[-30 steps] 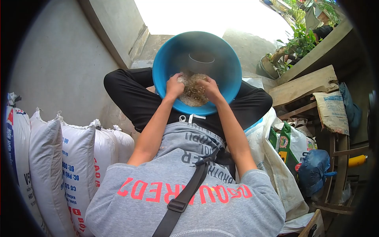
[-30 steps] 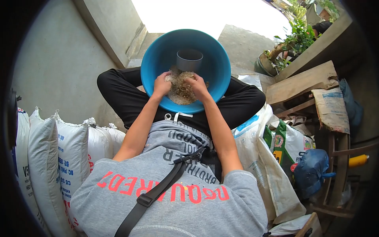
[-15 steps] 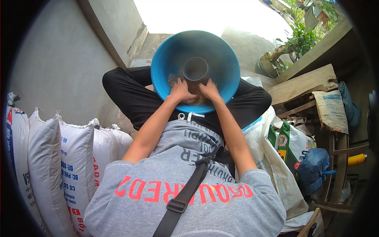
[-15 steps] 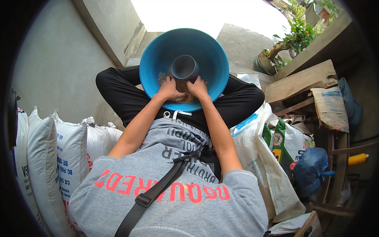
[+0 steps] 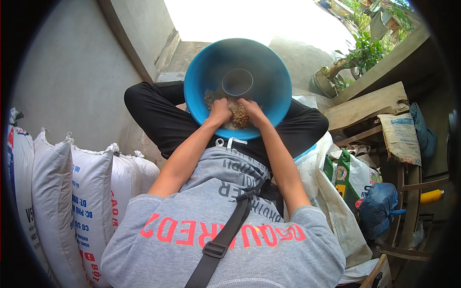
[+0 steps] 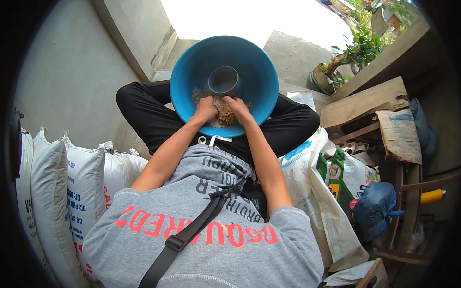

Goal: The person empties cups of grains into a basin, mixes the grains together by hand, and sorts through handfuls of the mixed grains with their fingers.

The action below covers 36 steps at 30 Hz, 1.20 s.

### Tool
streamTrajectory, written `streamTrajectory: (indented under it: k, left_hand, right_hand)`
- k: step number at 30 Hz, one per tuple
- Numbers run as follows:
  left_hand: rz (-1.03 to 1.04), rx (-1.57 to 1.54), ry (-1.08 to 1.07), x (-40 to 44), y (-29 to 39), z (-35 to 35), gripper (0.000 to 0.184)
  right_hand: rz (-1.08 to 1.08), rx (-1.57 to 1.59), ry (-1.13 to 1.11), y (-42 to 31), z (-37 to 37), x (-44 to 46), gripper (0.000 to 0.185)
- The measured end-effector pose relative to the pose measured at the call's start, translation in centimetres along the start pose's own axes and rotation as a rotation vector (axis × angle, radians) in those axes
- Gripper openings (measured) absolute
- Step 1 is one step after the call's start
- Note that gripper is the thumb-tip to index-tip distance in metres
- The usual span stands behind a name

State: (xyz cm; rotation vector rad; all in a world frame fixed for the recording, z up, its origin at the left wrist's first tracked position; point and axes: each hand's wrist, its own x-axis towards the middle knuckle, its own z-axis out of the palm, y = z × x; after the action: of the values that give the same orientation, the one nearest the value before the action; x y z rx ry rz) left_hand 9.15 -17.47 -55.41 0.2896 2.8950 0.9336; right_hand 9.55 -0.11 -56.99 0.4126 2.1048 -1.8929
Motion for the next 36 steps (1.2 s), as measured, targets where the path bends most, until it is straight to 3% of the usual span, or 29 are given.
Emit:
streamTrajectory:
  k: [1, 4, 5, 10, 13, 16, 17, 20, 23, 25, 29, 32, 36]
  left_hand:
    - [-0.017, -0.021, 0.049, 0.0, 0.0, -0.5, 0.037]
    - [-0.015, -0.120, 0.130, -0.5, 0.1, -2.4, 0.040]
    - [-0.005, -0.159, 0.145, -0.8, 0.3, -2.9, 0.041]
    - [0.015, 0.065, 0.022, -1.3, 0.0, -2.1, 0.060]
    - [-0.011, 0.015, 0.010, -1.1, 0.6, -2.4, 0.069]
    - [-0.011, -0.041, 0.156, -0.9, -0.3, -1.6, 0.078]
    - [-0.010, -0.053, 0.222, -0.4, -0.9, -1.0, 0.081]
    - [-0.058, 0.086, 0.341, -0.5, -1.2, -0.4, 0.072]
    - [-0.172, 0.100, -0.218, -2.8, 2.6, -5.6, 0.053]
    - [-0.069, 0.160, -0.155, -3.6, 2.4, -4.6, 0.049]
    - [0.000, 0.204, -0.095, -4.4, 2.6, -3.9, 0.048]
    - [-0.023, 0.195, -0.099, -4.4, 2.9, -4.7, 0.043]
    - [0.009, 0.152, -0.039, -4.5, 2.7, -4.7, 0.043]
  right_hand:
    - [0.039, 0.108, -0.021, -0.4, 0.3, -0.1, 0.092]
    - [-0.023, 0.061, 0.282, -2.3, 1.1, -2.5, 0.090]
    - [-0.047, 0.049, 0.246, -3.1, 1.0, -3.3, 0.089]
    - [-0.054, -0.028, 0.204, -3.0, 0.2, -2.8, 0.087]
    - [-0.231, -0.112, 0.457, -0.7, 0.3, -0.4, 0.082]
    - [-0.140, 0.243, 0.307, -1.9, -0.4, -0.6, 0.079]
    - [-0.179, 0.229, 0.297, -2.9, -0.4, -0.5, 0.077]
    - [-0.300, 0.167, 0.253, -5.3, 0.4, -0.2, 0.071]
    - [-0.445, -0.022, 0.167, -7.6, 1.9, 2.0, 0.065]
    - [-0.523, -0.261, 0.098, -9.3, 2.8, 2.3, 0.064]
    - [-0.530, -0.353, -0.049, -9.7, 3.9, 3.1, 0.066]
    - [-0.619, -0.353, 0.227, -8.6, 3.2, 3.3, 0.056]
    - [-0.532, -0.349, 0.357, -7.8, -1.0, 1.0, 0.055]
